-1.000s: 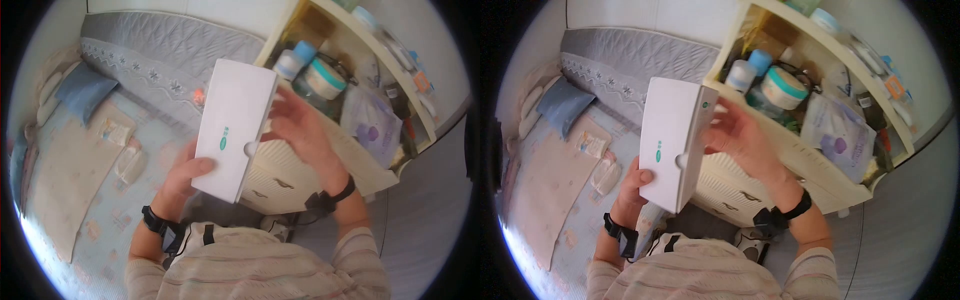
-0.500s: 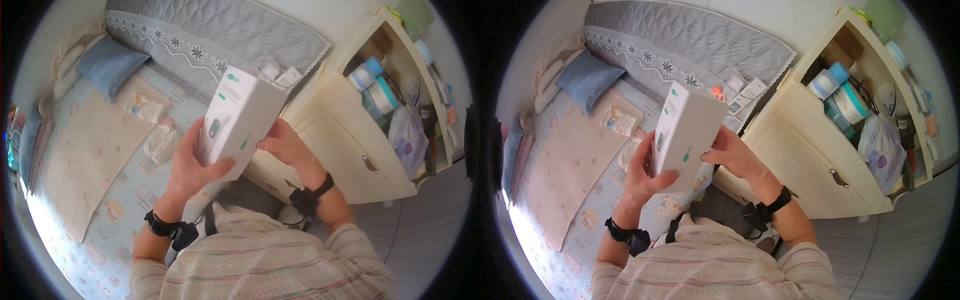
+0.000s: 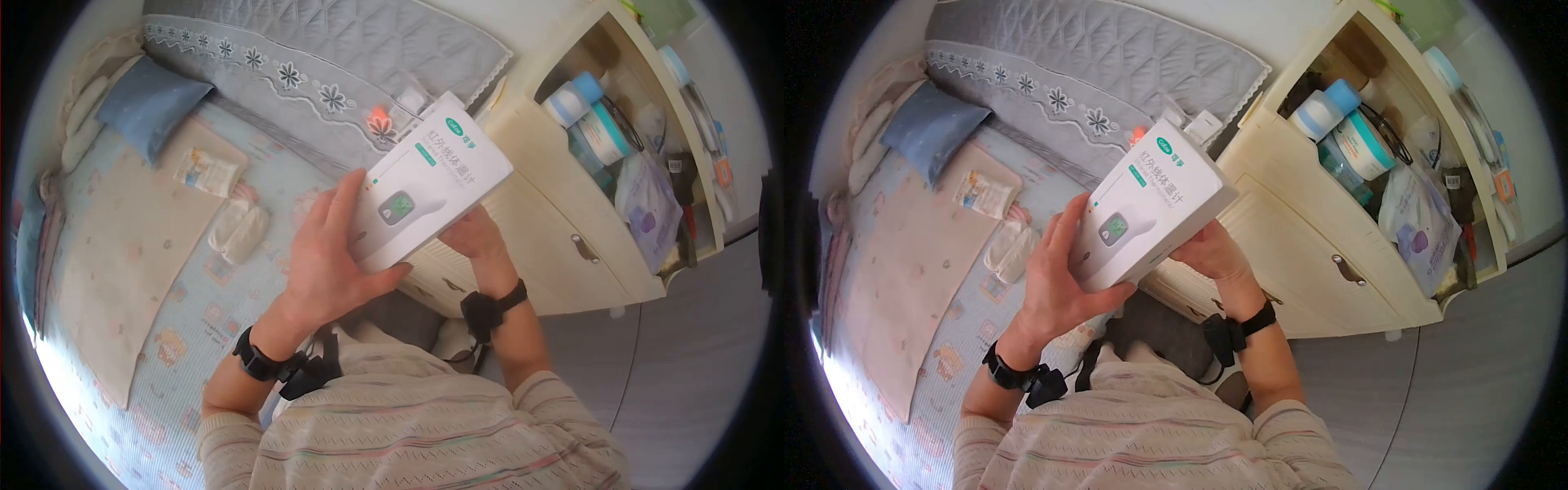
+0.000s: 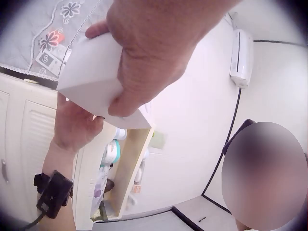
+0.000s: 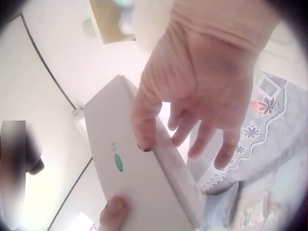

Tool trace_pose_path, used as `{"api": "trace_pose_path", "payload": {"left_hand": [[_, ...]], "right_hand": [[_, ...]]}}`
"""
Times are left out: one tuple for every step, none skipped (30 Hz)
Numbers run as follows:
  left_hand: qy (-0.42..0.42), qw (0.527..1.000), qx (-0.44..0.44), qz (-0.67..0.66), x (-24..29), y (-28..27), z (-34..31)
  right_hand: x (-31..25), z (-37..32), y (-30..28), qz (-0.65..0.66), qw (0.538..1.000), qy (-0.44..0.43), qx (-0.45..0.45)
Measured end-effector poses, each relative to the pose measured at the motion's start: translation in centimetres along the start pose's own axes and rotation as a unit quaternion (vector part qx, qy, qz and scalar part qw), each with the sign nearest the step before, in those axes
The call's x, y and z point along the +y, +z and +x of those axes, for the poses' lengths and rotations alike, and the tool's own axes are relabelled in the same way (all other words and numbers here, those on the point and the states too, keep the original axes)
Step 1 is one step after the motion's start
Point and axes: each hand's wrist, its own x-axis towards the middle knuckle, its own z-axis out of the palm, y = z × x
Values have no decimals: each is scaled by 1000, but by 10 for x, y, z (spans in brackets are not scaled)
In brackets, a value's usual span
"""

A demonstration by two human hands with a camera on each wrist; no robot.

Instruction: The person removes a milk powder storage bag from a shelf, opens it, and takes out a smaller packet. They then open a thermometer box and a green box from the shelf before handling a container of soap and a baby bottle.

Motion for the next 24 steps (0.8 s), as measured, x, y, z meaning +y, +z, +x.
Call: {"api": "trace_pose_path", "payload": {"left_hand": [[2, 1000, -6, -4, 1, 1, 0], [4, 1000, -11, -9, 2, 3, 1], [5, 1000, -12, -10, 3, 4, 1], [11, 1000, -16, -22, 5, 5, 1], [15, 999, -19, -33, 5, 6, 2], [16, 999, -20, -34, 5, 7, 2], [15, 999, -23, -38, 5, 7, 2], [14, 999, -26, -43, 5, 8, 2], [14, 999, -26, -43, 4, 9, 2], [3, 998, -24, -60, 3, 9, 2], [-7, 997, -23, -78, 1, 10, 2], [-7, 997, -23, -77, 0, 10, 2], [-30, 993, -25, -107, -1, 10, 1], [-55, 989, -27, -137, -2, 10, 1], [-54, 989, -28, -137, -4, 10, 0], [-66, 985, -22, -156, -6, 10, 0], [-77, 982, -17, -174, -8, 9, -1], [-77, 982, -19, -174, -10, 7, -1], [-90, 978, -21, -186, -12, 5, -1], [-103, 974, -22, -199, -15, 2, -1], [-103, 974, -24, -198, -18, 0, -1], [-105, 974, -27, -201, -21, 0, 0], [-105, 973, -31, -204, -24, -2, 0], [-104, 973, -34, -204, -26, -4, 0]], "right_hand": [[1, -1, -2, -1, 1000, 1, 2], [3, -3, -4, 8, 1000, 1, 9], [5, -4, -6, 17, 1000, 0, 16], [8, -6, -10, 16, 1000, 0, 17], [10, -7, -13, 7, 1000, 23, 20], [11, -8, -16, -1, 999, 45, 22], [11, -10, -17, -1, 999, 45, 22], [7, -11, -15, 7, 998, 53, 38], [2, -12, -13, 14, 997, 61, 54], [-2, -12, -11, 14, 997, 60, 54], [-5, -11, -8, 60, 995, 62, 53], [-8, -11, -6, 106, 991, 62, 52], [-9, -12, -4, 106, 991, 62, 53], [-9, -13, 0, 188, 979, 58, 50], [-8, -13, 2, 270, 960, 53, 46], [-7, -13, 3, 270, 960, 53, 48], [-5, -14, 3, 253, 964, 58, 51], [-3, -15, 5, 236, 968, 63, 55], [-1, -15, 7, 237, 968, 63, 57], [2, -15, 9, 253, 963, 65, 58], [4, -15, 11, 270, 959, 66, 59], [6, -16, 11, 273, 958, 65, 61], [7, -17, 12, 274, 956, 81, 61], [9, -18, 13, 275, 955, 96, 62]]}}
